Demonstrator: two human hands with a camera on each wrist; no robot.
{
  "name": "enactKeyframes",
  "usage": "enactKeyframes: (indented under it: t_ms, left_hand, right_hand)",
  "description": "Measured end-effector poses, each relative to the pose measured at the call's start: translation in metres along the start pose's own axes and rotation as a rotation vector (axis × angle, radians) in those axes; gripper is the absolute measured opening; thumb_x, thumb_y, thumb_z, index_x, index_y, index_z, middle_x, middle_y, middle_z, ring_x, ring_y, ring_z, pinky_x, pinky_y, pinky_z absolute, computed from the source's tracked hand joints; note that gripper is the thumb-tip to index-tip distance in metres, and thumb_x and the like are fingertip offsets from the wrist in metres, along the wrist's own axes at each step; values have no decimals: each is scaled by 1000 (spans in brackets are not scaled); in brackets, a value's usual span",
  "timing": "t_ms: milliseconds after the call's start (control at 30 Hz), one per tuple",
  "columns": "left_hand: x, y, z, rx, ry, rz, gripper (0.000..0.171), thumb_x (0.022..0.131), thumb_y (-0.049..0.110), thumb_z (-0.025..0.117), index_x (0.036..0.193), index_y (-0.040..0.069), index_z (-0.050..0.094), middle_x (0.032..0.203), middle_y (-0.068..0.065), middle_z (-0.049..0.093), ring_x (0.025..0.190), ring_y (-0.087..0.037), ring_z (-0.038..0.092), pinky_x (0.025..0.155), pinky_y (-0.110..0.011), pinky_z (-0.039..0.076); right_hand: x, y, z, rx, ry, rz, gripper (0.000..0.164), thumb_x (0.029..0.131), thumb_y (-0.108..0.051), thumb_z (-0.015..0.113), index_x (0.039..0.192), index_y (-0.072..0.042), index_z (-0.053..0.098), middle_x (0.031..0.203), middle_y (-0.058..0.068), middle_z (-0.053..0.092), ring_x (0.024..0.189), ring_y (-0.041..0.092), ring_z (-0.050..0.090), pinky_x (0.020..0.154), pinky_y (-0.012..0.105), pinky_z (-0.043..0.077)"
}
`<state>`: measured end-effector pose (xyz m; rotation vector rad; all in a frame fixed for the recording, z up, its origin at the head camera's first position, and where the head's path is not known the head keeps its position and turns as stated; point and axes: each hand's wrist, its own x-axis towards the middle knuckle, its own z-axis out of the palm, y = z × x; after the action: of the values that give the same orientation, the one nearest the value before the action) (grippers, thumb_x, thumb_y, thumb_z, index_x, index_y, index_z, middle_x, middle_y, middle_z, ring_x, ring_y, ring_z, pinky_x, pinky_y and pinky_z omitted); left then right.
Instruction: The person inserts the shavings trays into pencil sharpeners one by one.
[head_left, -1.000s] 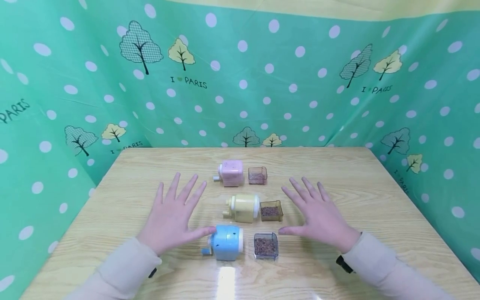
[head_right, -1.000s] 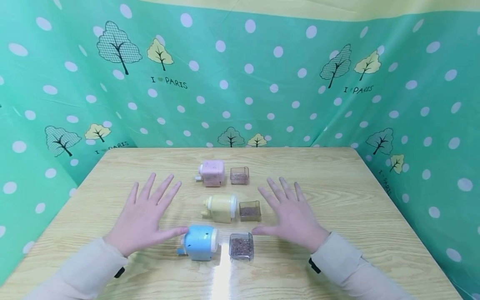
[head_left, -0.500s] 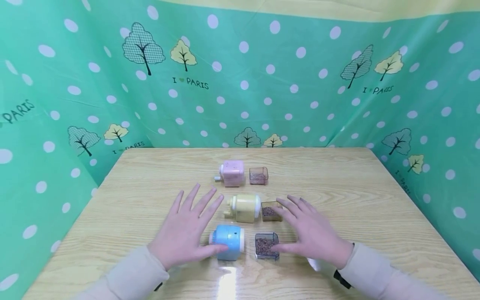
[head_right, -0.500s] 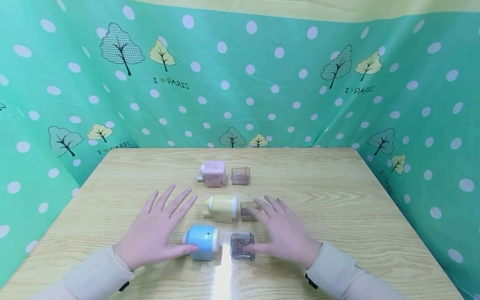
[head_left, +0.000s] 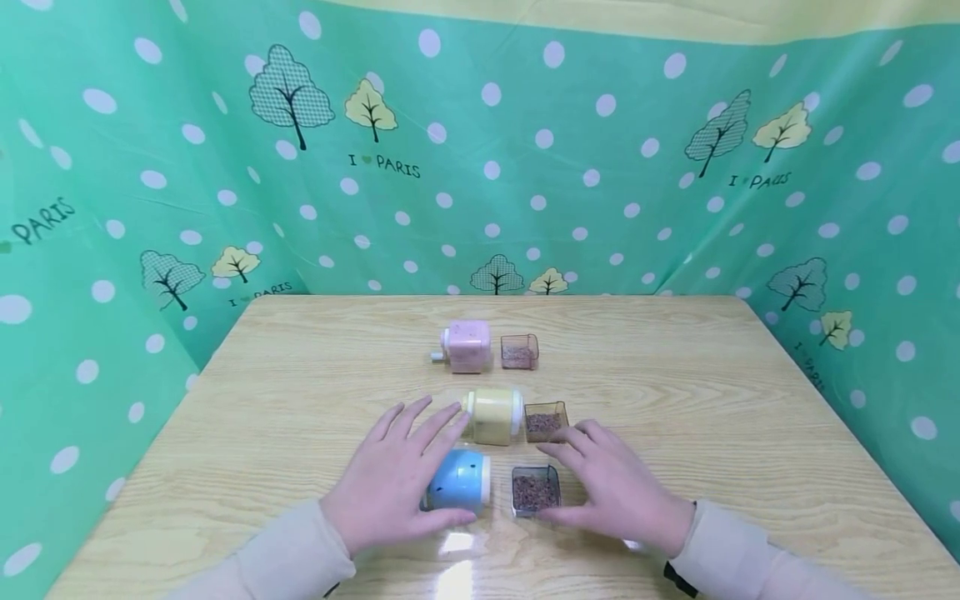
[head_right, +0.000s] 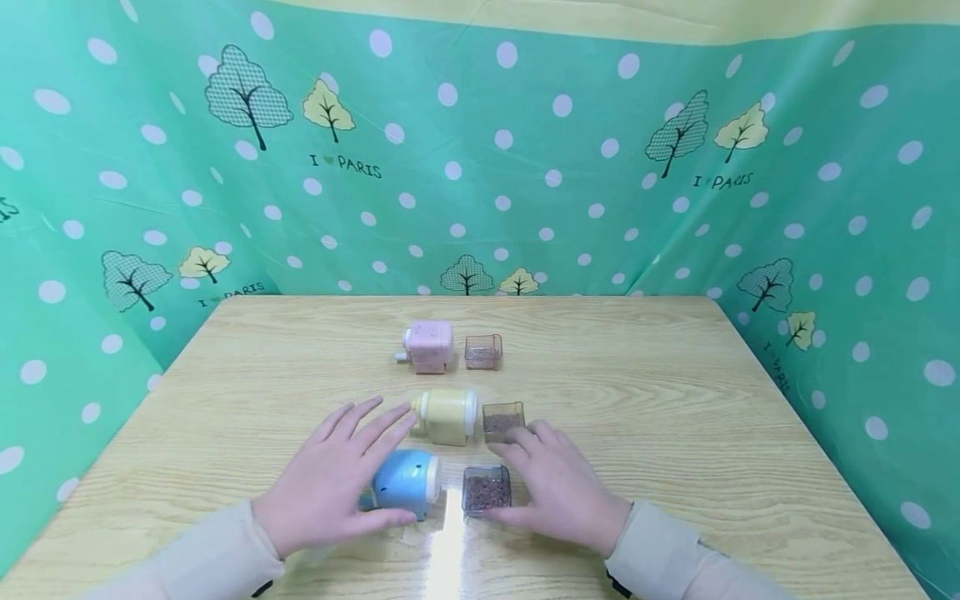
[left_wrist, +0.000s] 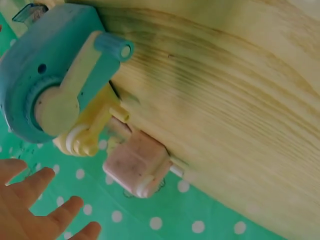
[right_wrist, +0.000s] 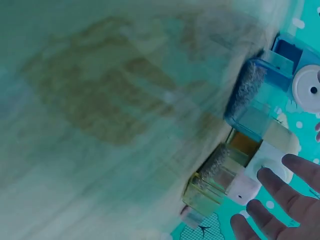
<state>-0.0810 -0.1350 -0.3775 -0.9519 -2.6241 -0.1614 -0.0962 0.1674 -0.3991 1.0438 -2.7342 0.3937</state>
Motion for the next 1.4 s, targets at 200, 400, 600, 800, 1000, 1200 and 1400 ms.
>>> enactKeyframes:
  t_ms: [200,400,600,800,1000,1200,1400]
  left_hand:
    - [0,4,4,-24,6,27,99,77,73,60,150,5,50,148,-12,54,131,-39,50,109,-57,38]
    - [-2,7,7,-35,-33,27,96,80,72,58,149,6,51,147,-11,55,129,-36,51,108,-53,40]
    - [-2,9,10,-44,-36,43,96,81,72,57,148,4,51,144,-11,58,126,-35,54,107,-52,42]
    - [-1,10,14,-43,-31,57,96,80,72,57,148,3,51,140,-12,61,122,-34,56,103,-51,45]
    - [1,10,17,-36,-58,55,97,82,72,55,149,3,49,137,-10,62,120,-30,56,100,-48,47]
    - [3,10,19,-22,-84,53,97,82,74,52,149,3,49,136,-11,62,120,-29,56,100,-47,47]
    - [3,10,22,-17,-124,47,99,83,75,49,150,3,47,138,-12,61,120,-29,56,101,-47,47]
  right_hand:
    - [-2,-1,6,-2,-51,10,85,80,-73,56,131,-6,68,125,4,65,107,17,55,92,43,54]
    - [-4,-1,10,8,-89,10,85,80,-73,56,130,-5,67,120,3,67,104,17,56,92,43,54]
    - [-6,0,14,2,-94,-3,80,80,-69,61,129,-6,68,117,3,68,102,18,58,89,41,56]
    - [-7,1,14,3,-95,-12,74,78,-61,69,127,-6,68,115,4,69,100,18,59,87,41,56]
    - [-7,1,14,9,-126,3,72,77,-57,72,127,-6,68,116,4,69,101,19,60,89,43,55]
    - [-6,1,15,13,-148,16,72,75,-53,74,128,-6,67,117,4,69,102,21,61,92,44,54]
    - [-6,1,14,20,-156,28,71,74,-50,76,129,-6,66,117,4,69,103,21,61,94,45,53]
